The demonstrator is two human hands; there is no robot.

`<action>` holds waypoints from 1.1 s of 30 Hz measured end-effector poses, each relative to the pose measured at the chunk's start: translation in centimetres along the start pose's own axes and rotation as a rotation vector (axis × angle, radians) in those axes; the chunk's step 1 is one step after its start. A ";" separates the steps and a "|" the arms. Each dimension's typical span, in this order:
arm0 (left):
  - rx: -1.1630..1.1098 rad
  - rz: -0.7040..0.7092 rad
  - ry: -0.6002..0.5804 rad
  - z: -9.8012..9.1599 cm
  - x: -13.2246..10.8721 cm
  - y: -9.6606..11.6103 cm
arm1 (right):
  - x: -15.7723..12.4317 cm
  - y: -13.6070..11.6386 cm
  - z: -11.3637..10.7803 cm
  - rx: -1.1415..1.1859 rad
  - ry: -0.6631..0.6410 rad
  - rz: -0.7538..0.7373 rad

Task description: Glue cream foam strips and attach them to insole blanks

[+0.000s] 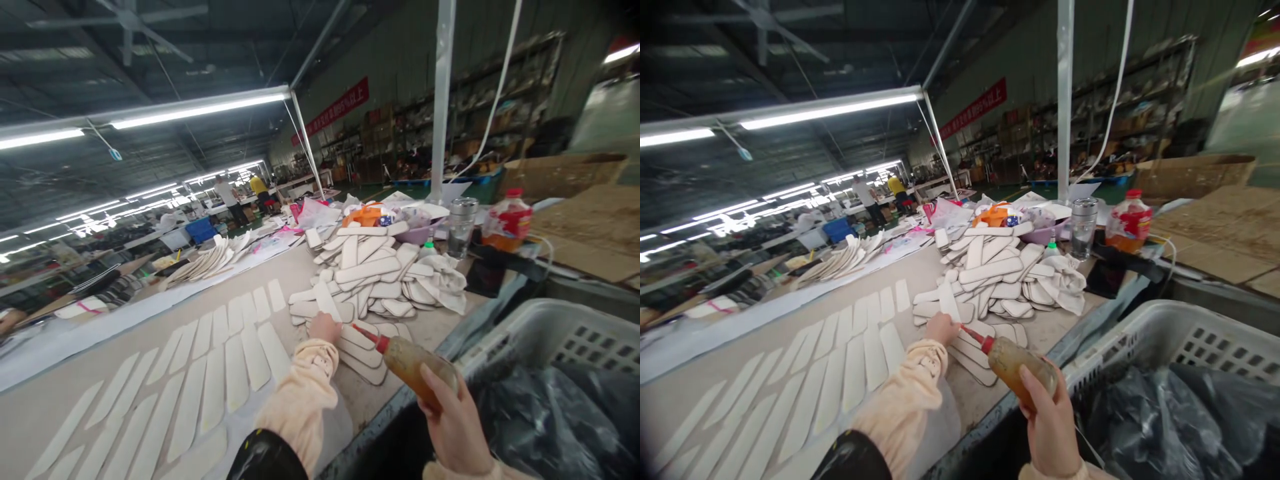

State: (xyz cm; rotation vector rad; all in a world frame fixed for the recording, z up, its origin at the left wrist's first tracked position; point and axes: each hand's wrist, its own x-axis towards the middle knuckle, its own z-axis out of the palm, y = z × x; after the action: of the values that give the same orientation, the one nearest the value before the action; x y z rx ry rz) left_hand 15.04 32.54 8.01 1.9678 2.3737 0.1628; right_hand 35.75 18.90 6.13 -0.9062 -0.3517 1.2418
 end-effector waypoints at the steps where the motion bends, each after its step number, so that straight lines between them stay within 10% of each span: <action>1: 0.009 -0.009 -0.023 0.3 0.4 0.2 | 0.0 0.0 0.0 -0.004 -0.004 0.011; 8: -0.006 -0.054 -0.079 0.7 1.3 -0.1 | -0.1 -0.5 0.4 -0.011 0.005 0.043; 15: -0.144 0.002 0.101 -1.8 -1.2 -1.6 | -0.3 -0.6 0.3 0.001 -0.036 0.014; 20: -0.244 0.100 0.251 -3.5 -9.3 -6.6 | -0.6 -0.6 0.5 0.024 -0.069 -0.004; 27: -0.031 0.456 0.320 0.8 -24.9 -15.4 | -1.8 0.6 1.0 -0.097 -0.184 0.020; 33: -0.010 0.363 0.287 2.8 -29.1 -16.7 | -4.4 3.1 1.3 -0.420 -0.405 -0.014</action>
State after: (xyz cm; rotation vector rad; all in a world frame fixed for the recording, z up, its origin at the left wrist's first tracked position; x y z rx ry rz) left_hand 4.47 1.03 2.56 2.5033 2.1232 0.5022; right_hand 31.37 15.55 5.67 -0.9980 -0.9669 1.3616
